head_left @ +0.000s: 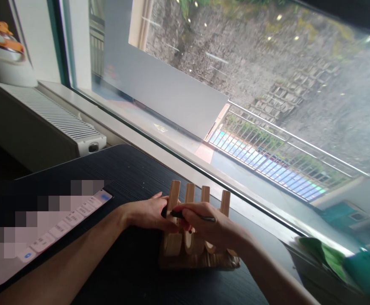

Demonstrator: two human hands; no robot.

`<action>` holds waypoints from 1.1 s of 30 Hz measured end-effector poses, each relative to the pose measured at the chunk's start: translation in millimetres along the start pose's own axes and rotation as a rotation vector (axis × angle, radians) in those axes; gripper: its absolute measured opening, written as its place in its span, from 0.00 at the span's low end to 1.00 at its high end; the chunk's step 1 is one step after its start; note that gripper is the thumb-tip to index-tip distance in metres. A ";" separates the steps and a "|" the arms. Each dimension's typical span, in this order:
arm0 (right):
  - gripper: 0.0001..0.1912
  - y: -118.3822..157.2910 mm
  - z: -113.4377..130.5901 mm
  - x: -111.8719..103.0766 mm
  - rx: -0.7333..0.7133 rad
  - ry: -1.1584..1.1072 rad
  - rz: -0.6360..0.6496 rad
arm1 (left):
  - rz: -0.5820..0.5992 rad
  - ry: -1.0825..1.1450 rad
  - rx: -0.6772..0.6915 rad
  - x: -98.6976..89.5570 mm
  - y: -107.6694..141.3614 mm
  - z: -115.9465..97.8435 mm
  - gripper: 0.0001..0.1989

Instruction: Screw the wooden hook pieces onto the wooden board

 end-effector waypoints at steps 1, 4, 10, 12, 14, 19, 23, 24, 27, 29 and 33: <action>0.17 -1.0 0.4 0.0 -0.002 -0.029 0.003 | 0.004 0.003 0.003 0.1 0.9 -0.9 0.32; 0.17 9.6 3.1 -18.7 -0.005 -0.178 -0.134 | -0.010 0.028 -0.033 -2.3 5.0 4.0 0.36; 0.15 92.9 -7.1 -50.7 0.081 -0.393 -0.546 | -0.360 0.357 -0.022 -33.5 -5.4 8.3 0.41; 0.14 119.7 -19.2 -41.6 0.158 -0.461 -0.612 | -0.453 0.306 -0.011 -42.7 -11.8 -3.1 0.33; 0.15 139.0 -29.9 -28.1 0.184 -0.518 -0.615 | -0.402 0.189 -0.057 -43.8 -12.9 -16.4 0.24; 0.25 176.0 -75.4 -7.0 0.319 -0.853 -0.842 | -0.044 -0.033 -0.351 -43.8 23.3 -32.6 0.24; 0.27 175.5 -107.4 23.4 0.479 -1.058 -0.839 | -0.342 -0.340 -0.179 -76.2 9.8 -74.8 0.28; 0.27 170.6 -110.1 31.3 0.474 -1.080 -0.795 | -0.328 -0.356 -0.113 -72.2 -4.8 -84.9 0.29; 0.29 161.3 -115.9 51.2 0.496 -1.075 -0.719 | -0.096 -0.431 -0.033 -41.2 -55.7 -97.9 0.37; 0.30 159.9 -119.3 60.0 0.509 -1.094 -0.717 | 0.059 -0.458 -0.116 -22.3 -79.6 -92.0 0.34; 0.29 157.4 -121.3 63.8 0.413 -1.142 -0.696 | 0.254 -0.464 -0.267 -5.7 -87.7 -75.3 0.20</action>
Point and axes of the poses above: each hand's wrist, its own y-axis away from the middle knuckle, its own x-axis out of the palm, z = x × y, the point moved 7 cm from there along -y, towards the middle knuckle, and after that the axes turned 3 degrees about -z, right-handed, at the moved point
